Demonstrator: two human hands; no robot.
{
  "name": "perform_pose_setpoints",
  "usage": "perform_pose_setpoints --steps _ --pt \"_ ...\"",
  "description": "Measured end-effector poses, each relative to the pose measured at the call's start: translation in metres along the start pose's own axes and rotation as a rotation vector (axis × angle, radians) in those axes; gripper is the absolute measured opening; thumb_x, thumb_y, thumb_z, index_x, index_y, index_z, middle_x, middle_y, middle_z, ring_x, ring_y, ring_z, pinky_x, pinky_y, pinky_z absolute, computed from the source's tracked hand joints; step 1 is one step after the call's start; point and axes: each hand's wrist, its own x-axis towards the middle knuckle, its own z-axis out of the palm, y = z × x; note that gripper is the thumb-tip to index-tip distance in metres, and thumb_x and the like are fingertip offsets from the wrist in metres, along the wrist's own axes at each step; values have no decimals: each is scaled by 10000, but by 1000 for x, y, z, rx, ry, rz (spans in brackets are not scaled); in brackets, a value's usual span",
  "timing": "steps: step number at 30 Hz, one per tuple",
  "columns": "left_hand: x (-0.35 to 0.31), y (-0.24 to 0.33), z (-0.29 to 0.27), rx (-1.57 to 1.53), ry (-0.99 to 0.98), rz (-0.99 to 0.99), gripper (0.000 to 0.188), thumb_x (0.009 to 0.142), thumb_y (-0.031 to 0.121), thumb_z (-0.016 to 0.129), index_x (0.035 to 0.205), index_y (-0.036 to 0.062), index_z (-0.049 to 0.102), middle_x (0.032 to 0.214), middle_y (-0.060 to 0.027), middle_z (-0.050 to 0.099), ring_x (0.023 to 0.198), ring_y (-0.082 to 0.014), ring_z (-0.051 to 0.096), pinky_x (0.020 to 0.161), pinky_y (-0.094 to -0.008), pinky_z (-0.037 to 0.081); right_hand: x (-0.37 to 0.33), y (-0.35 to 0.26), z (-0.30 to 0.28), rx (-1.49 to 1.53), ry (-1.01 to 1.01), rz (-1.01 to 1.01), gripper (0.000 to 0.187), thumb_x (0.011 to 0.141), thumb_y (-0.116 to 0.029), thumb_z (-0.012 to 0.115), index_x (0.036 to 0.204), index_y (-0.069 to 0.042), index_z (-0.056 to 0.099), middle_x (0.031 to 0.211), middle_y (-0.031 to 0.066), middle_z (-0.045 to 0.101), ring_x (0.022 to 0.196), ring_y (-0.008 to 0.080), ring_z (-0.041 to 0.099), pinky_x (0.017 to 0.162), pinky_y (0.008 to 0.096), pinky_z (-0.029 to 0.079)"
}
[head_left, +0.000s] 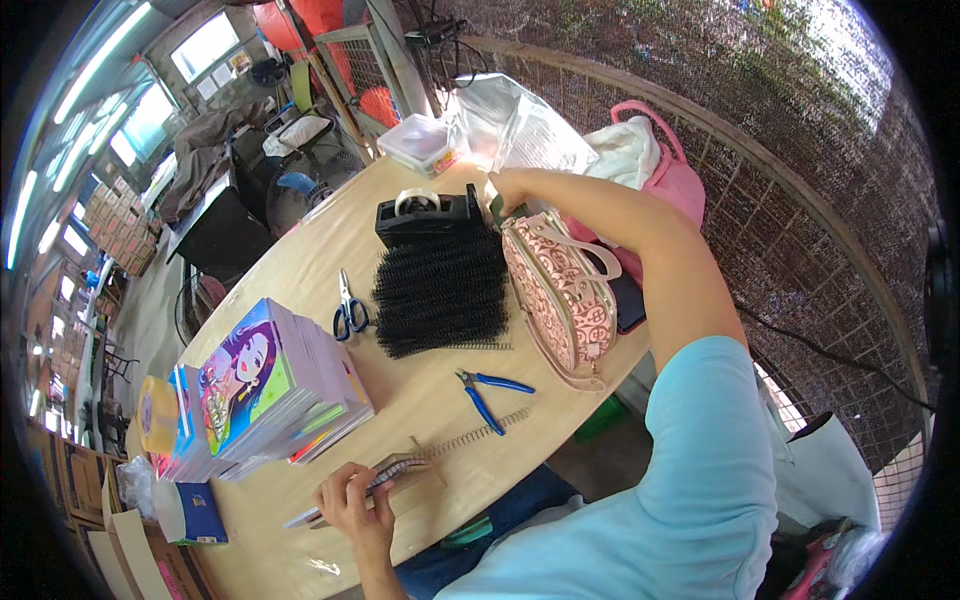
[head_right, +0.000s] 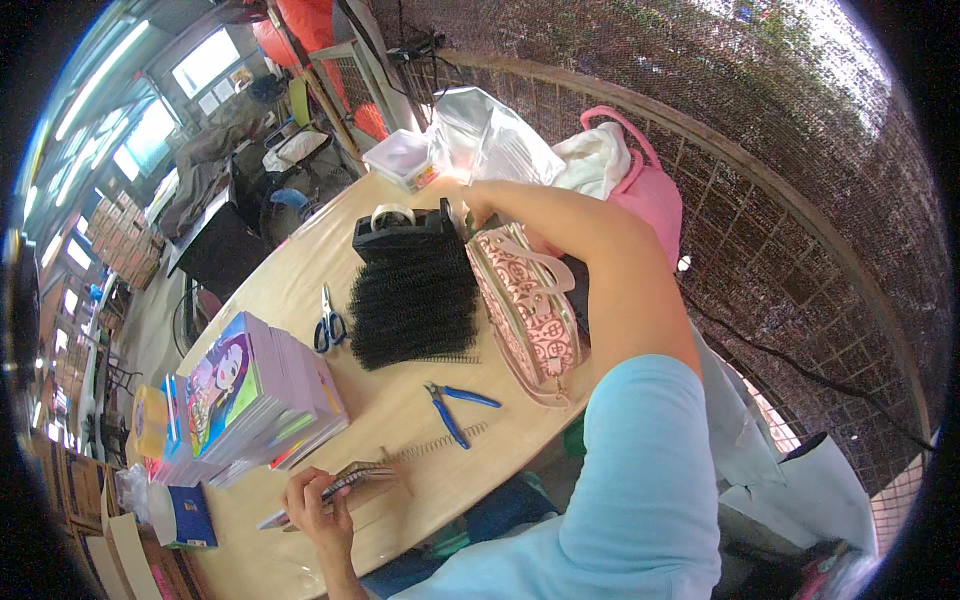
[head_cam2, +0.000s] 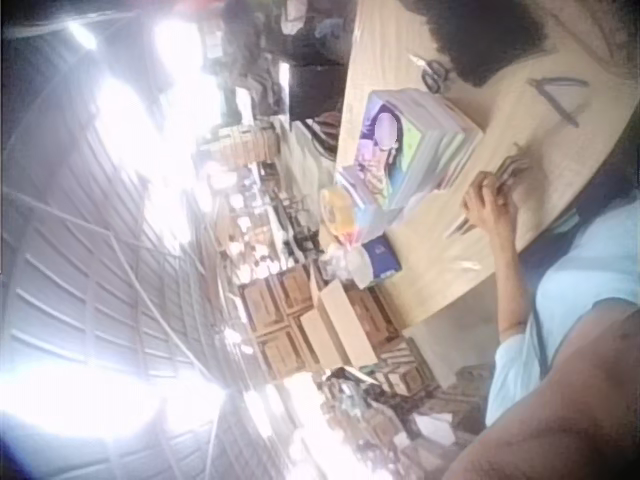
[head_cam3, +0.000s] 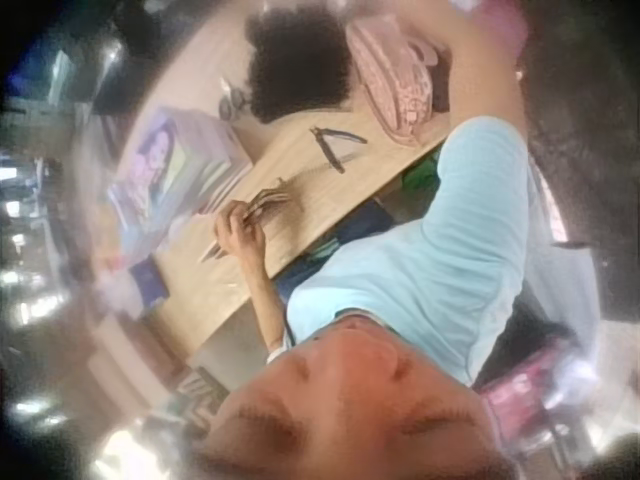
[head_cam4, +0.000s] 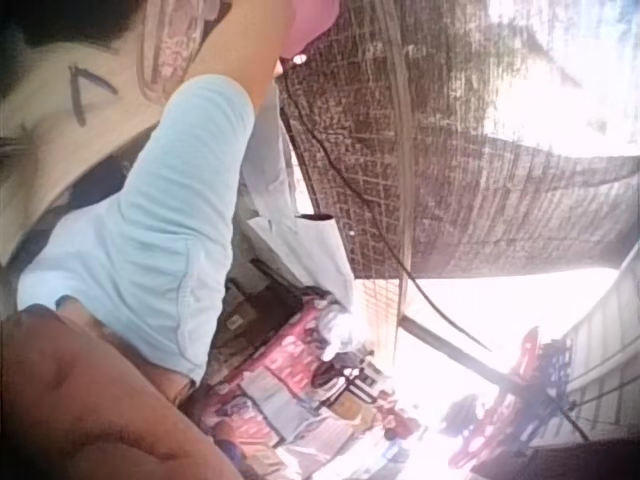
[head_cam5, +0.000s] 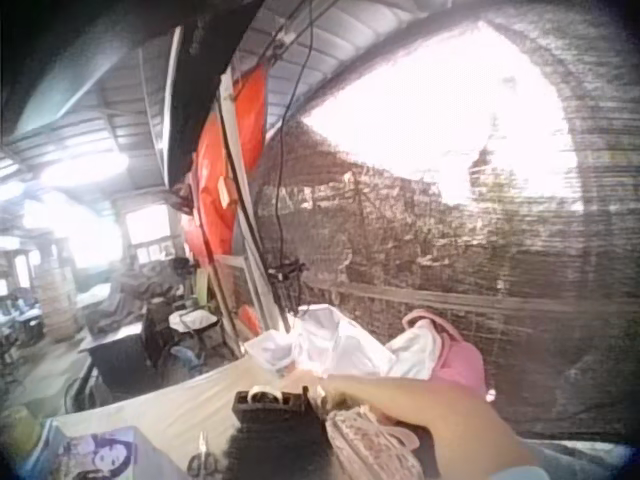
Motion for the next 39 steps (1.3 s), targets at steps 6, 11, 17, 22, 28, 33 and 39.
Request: perform_pose_setpoints --steps 6,11,17,22,28,33,39 --pt "7 -5 4 -5 -54 26 192 839 279 661 863 90 639 878 -58 613 822 -243 547 804 -382 364 -29 22 -5 121 224 -5 845 448 -169 900 1153 21 475 1004 279 609 866 404 641 758 460 520" --pt "-5 -8 -10 25 -138 -44 210 862 268 646 942 74 636 966 -104 608 894 -285 547 847 -395 380 -142 -16 -66 654 1182 -159 576 651 -222 813 1123 -73 519 1019 161 632 956 275 639 810 373 498" --pt "-6 -12 -3 -113 -84 -104 251 887 220 615 1042 24 637 1114 -149 568 1022 -298 524 878 -405 404 -321 -83 9 1318 1391 -351 631 620 -168 866 1137 -24 535 1109 128 578 1031 248 588 915 363 466" --pt "-1 10 3 -179 8 -143 299 968 263 528 1100 3 593 1184 -183 533 1087 -338 521 936 -424 407 -355 -197 114 1427 767 -820 437 718 -5 740 1138 -58 630 1048 106 645 964 275 609 866 395 479" --pt "-14 -6 0 73 -31 -117 431 933 313 597 1221 -2 538 1295 -170 450 1140 -334 483 969 -433 376 -339 -249 157 1771 600 -867 391 695 63 697 1051 -55 589 1053 113 558 1143 325 530 958 440 420" --pt "-11 73 12 -637 118 -168 940 712 557 762 1390 65 337 1370 -164 354 1172 -313 465 1005 -464 382 -323 -256 147 1555 891 -916 412 727 51 695 1114 -47 591 1072 121 544 1186 349 511 1015 494 401" --pt "2 127 34 -1307 -83 -556 1088 570 483 863 1406 99 283 1352 -190 331 1130 -320 505 933 -450 466 -328 -222 132 1202 782 -1153 449 828 -160 720 1230 -11 590 1248 195 567 1218 384 522 1053 552 377"
